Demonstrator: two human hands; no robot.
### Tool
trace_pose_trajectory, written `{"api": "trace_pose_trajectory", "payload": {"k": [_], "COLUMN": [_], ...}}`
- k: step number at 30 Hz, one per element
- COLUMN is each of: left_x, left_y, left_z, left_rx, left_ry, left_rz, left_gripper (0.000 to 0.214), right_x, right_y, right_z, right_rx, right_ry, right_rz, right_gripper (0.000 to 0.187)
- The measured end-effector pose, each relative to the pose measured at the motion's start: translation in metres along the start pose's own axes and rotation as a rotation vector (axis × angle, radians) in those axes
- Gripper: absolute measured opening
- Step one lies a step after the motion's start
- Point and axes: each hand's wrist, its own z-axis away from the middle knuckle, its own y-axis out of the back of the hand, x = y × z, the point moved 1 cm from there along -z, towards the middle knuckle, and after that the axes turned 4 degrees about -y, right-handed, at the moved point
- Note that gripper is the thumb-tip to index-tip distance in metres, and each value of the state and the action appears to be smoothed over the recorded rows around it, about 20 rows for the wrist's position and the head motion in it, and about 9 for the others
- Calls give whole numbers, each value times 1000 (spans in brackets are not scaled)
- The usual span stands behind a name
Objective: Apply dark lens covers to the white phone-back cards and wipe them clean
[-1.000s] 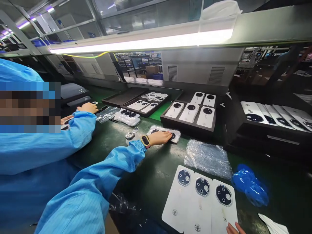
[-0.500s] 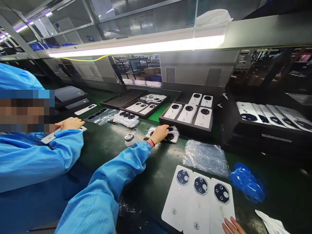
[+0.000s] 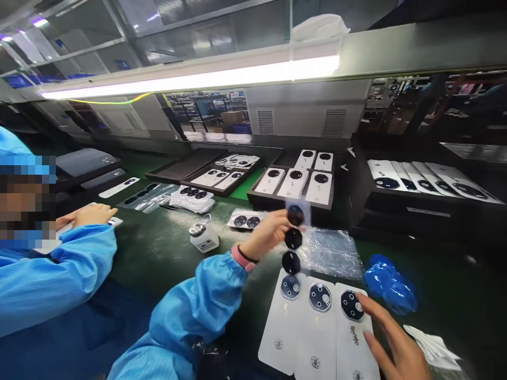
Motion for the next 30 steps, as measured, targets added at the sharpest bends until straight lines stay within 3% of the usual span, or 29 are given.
{"api": "trace_pose_trajectory", "payload": {"k": [1, 4, 7, 10, 15, 17, 20, 22, 25, 30], "left_x": [-8, -35, -53, -51, -17, -4, 8, 10, 10, 13], "left_y": [-22, -78, -102, -95, -78, -79, -82, -83, -83, -84], "left_z": [8, 29, 39, 35, 27, 29, 34, 37, 40, 42], "left_rx": [-74, -230, -270, -225, -236, -248, -184, -136, -139, -276], "left_ry": [34, 94, 67, -41, -303, -520, -965, -1105, -1098, -820], "left_rz": [53, 145, 136, 49, -132, -287, -616, -728, -758, -665], "left_gripper": [22, 29, 32, 28, 27, 16, 8, 11, 9, 10], "right_x": [-7, -19, -19, -20, -29, -31, -33, -33, -35, -37], "right_y": [-1, -8, -18, -19, -2, 3, 5, 4, 2, 0], "right_z": [-14, -47, -61, -59, -49, -46, -42, -40, -40, -41], "right_rx": [-116, -226, -182, -134, -151, -124, -108, -107, -104, -138], "right_ry": [-66, -234, -274, -213, -210, -171, -108, -75, -20, -31], "right_rz": [-136, -455, -455, -405, -343, -303, -243, -192, -105, -74], "right_gripper": [50, 67, 70, 65, 58, 54, 48, 45, 42, 51]}}
